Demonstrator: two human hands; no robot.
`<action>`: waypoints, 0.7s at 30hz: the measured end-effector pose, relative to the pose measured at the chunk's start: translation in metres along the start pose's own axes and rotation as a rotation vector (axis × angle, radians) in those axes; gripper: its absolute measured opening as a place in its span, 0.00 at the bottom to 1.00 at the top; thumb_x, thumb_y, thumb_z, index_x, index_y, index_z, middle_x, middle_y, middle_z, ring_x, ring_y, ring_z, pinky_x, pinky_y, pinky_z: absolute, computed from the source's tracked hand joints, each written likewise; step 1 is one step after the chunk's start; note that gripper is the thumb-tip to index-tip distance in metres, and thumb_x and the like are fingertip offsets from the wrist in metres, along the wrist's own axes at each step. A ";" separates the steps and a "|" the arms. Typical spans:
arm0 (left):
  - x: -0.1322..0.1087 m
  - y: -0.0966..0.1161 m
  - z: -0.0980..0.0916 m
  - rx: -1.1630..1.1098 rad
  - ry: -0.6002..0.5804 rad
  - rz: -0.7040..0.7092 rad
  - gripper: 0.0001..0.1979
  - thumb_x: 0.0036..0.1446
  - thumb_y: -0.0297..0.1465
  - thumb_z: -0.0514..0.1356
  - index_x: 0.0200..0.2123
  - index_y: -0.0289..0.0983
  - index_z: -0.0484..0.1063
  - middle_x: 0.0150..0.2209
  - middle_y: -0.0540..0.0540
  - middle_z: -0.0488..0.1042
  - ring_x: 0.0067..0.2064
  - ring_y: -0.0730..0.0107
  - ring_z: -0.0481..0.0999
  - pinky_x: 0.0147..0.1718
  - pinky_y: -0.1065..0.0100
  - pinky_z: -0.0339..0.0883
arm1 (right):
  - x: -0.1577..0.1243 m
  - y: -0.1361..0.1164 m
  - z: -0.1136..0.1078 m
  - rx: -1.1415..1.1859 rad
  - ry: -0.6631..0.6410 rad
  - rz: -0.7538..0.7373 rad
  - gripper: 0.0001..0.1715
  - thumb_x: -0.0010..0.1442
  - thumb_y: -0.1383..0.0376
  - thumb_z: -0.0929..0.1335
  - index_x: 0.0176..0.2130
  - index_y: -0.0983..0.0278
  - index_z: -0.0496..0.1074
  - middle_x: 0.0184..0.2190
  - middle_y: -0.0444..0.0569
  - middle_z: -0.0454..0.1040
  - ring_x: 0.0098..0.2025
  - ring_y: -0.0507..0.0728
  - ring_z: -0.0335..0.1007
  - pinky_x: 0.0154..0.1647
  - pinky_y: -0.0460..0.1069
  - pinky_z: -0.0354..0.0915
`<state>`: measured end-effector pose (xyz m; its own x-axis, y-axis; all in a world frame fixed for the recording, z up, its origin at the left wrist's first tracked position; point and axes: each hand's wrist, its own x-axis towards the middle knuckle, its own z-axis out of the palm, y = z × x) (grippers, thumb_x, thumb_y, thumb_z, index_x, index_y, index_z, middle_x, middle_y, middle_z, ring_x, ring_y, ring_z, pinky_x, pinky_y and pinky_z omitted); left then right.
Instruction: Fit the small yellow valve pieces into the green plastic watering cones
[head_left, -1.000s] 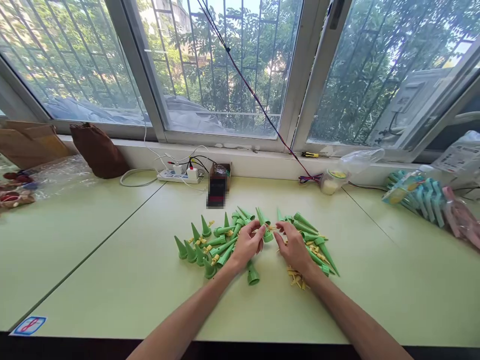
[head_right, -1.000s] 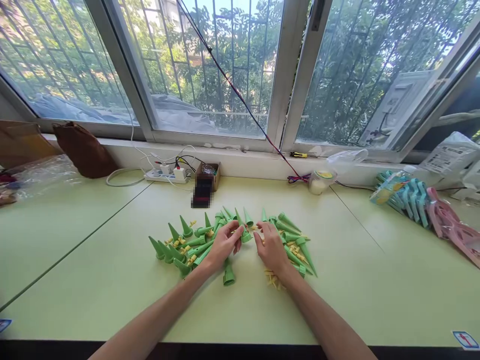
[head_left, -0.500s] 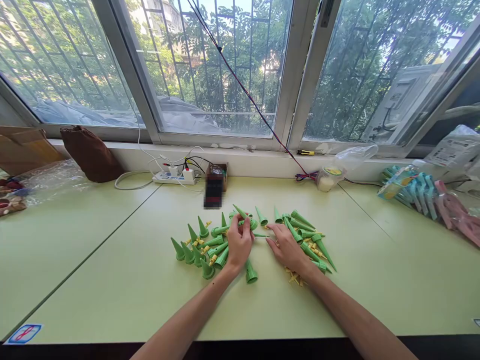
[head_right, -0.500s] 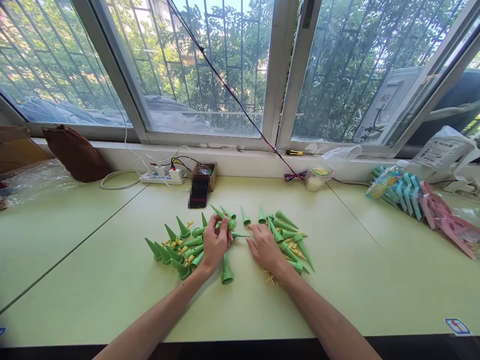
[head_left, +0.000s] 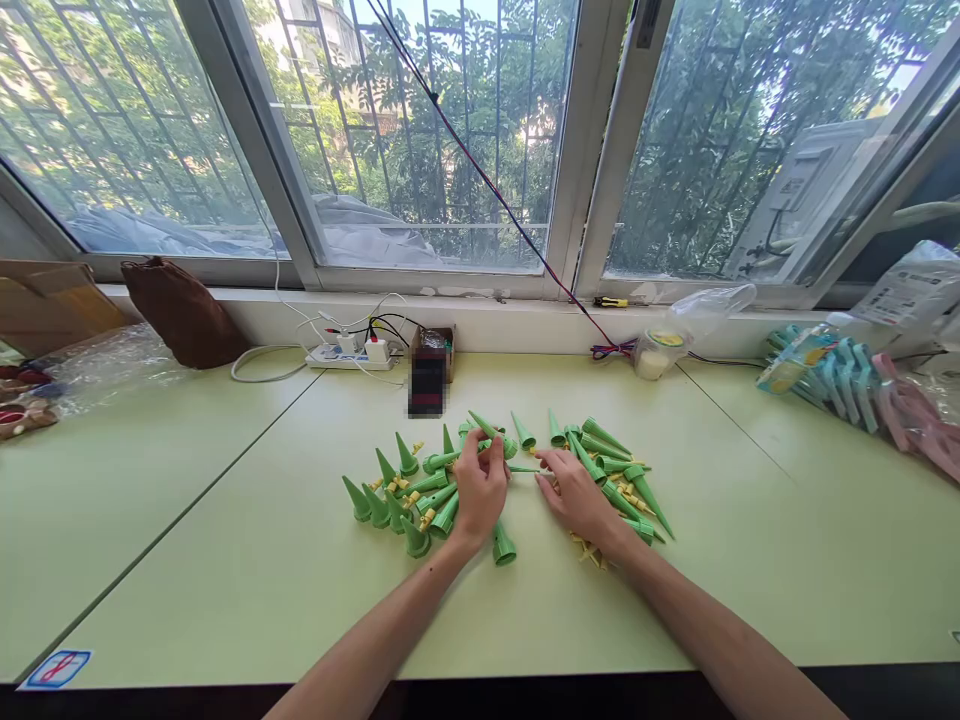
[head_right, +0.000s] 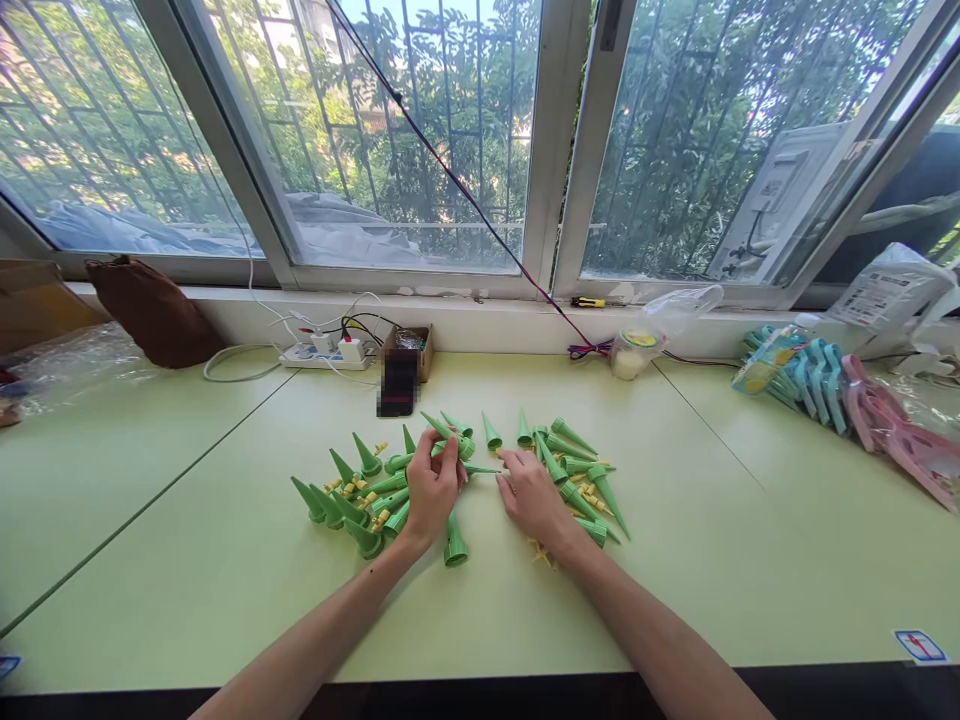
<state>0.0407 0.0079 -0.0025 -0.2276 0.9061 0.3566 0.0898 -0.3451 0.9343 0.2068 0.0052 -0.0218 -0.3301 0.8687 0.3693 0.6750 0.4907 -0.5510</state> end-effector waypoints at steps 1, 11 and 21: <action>-0.001 0.000 0.000 0.002 -0.009 0.005 0.13 0.65 0.44 0.57 0.39 0.39 0.66 0.19 0.57 0.63 0.18 0.75 0.66 0.17 0.75 0.57 | 0.000 0.000 0.000 0.002 0.007 -0.002 0.17 0.66 0.70 0.63 0.54 0.65 0.68 0.44 0.55 0.73 0.48 0.61 0.70 0.51 0.58 0.69; -0.013 -0.001 0.009 0.104 -0.161 0.100 0.11 0.63 0.40 0.58 0.36 0.38 0.68 0.20 0.55 0.63 0.20 0.75 0.63 0.20 0.73 0.55 | 0.005 0.003 -0.009 0.038 0.281 -0.092 0.12 0.68 0.67 0.60 0.46 0.65 0.71 0.40 0.54 0.75 0.42 0.59 0.72 0.46 0.54 0.69; -0.012 -0.005 0.010 0.172 -0.242 0.191 0.10 0.64 0.38 0.58 0.34 0.38 0.68 0.20 0.55 0.63 0.20 0.76 0.60 0.22 0.73 0.52 | 0.029 0.019 -0.072 -0.196 0.057 0.014 0.11 0.66 0.67 0.63 0.40 0.66 0.74 0.36 0.51 0.77 0.36 0.56 0.71 0.41 0.49 0.64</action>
<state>0.0525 0.0007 -0.0116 0.0434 0.8682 0.4942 0.2756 -0.4859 0.8294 0.2578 0.0347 0.0318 -0.2854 0.8677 0.4070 0.7969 0.4508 -0.4022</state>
